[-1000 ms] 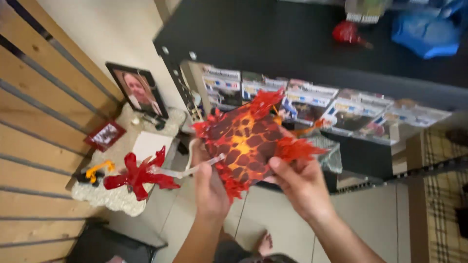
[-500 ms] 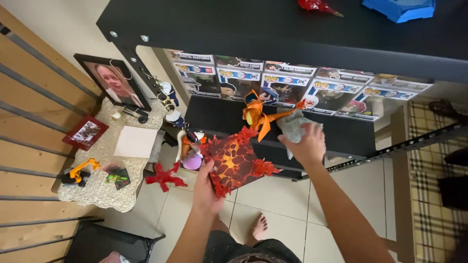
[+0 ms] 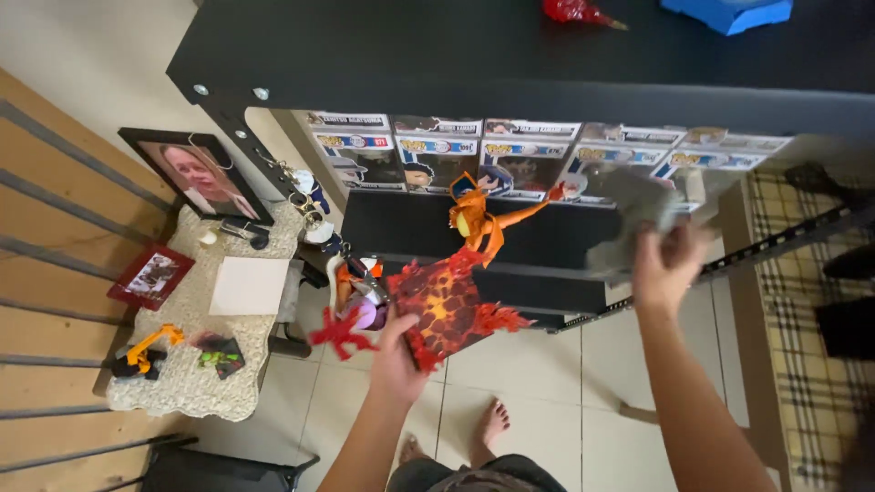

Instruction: Dusting and arranging collectible action figures and boxes on a shelving unit.

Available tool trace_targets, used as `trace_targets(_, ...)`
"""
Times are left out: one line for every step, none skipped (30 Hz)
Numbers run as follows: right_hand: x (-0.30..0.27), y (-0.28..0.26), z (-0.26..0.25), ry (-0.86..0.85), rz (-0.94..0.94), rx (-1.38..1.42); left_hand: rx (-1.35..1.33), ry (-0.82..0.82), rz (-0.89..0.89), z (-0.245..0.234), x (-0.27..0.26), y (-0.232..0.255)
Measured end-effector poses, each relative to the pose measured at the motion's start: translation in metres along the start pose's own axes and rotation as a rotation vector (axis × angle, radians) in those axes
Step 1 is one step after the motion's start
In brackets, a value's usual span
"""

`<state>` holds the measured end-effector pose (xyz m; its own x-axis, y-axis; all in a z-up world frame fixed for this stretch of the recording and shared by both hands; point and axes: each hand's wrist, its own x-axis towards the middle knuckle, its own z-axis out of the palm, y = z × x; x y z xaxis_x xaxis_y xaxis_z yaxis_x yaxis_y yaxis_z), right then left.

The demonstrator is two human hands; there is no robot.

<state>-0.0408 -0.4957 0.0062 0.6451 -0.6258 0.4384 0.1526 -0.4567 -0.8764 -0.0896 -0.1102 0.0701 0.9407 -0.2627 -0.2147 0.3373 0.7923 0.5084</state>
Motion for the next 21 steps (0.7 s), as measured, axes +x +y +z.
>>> trace_targets(-0.006,-0.017,-0.008,0.006,-0.109,0.254,0.023,-0.087,-0.025,0.015,-0.003,0.008)
trace_targets(-0.023,-0.061,-0.012,0.011,-0.104,0.25,0.025,-0.086,-0.033,0.012,0.0,0.003)
trace_targets(-0.037,-0.106,-0.014,-0.043,-0.196,0.22,0.053,-0.087,-0.066,0.01,0.006,0.0)
trace_targets(-0.051,-0.151,-0.017,-0.097,-0.289,0.188,0.08,-0.089,-0.099,0.009,0.011,-0.003)
trace_targets(-0.063,-0.188,-0.005,-0.085,-0.288,0.187,0.087,-0.097,-0.105,0.006,0.014,-0.007)
trace_targets(-0.075,-0.225,0.007,-0.239,-0.18,-0.068,0.074,-0.152,-0.141,0.003,0.017,-0.011)
trace_targets(-0.088,-0.262,0.017,-0.397,-0.068,-0.317,0.058,-0.207,-0.181,-0.001,0.019,-0.017)
trace_targets(-0.104,-0.25,0.029,-0.386,-0.063,-0.32,0.063,-0.213,-0.191,-0.002,0.019,-0.019)
trace_targets(-0.119,-0.239,0.041,-0.407,-0.226,-0.298,0.071,-0.18,-0.225,-0.003,0.019,-0.021)
trace_targets(-0.135,-0.228,0.053,-0.429,-0.389,-0.275,0.078,-0.146,-0.258,-0.004,0.018,-0.024)
trace_targets(-0.145,-0.226,0.05,-0.422,-0.392,-0.281,0.078,-0.155,-0.262,-0.021,0.023,-0.024)
trace_targets(-0.155,-0.224,0.048,-0.485,-0.365,-0.229,0.084,-0.189,-0.277,-0.039,0.029,-0.023)
trace_targets(-0.167,-0.222,0.047,-0.552,-0.337,-0.175,0.09,-0.22,-0.291,-0.058,0.034,-0.021)
trace_targets(-0.169,-0.229,0.048,-0.548,-0.338,-0.178,0.089,-0.224,-0.294,-0.069,0.035,-0.025)
trace_targets(-0.174,-0.237,0.048,-0.573,-0.318,-0.187,0.164,-0.179,-0.295,-0.081,0.033,-0.029)
trace_targets(-0.178,-0.244,0.047,-0.598,-0.297,-0.195,0.238,-0.134,-0.295,-0.093,0.031,-0.034)
trace_targets(-0.182,-0.251,0.05,-0.599,-0.291,-0.198,0.237,-0.132,-0.301,-0.09,0.022,-0.034)
trace_targets(-0.186,-0.258,0.052,-0.466,-0.213,-0.236,0.198,-0.147,-0.306,-0.086,0.013,-0.034)
trace_targets(-0.182,-0.266,0.057,-0.325,-0.148,-0.27,0.16,-0.173,-0.302,-0.076,0.012,-0.032)
trace_targets(-0.189,-0.258,0.057,-0.319,-0.155,-0.271,0.16,-0.182,-0.3,-0.064,0.006,-0.02)
trace_targets(-0.199,-0.25,0.058,-0.384,-0.194,-0.203,0.124,-0.193,-0.282,-0.054,-0.003,-0.008)
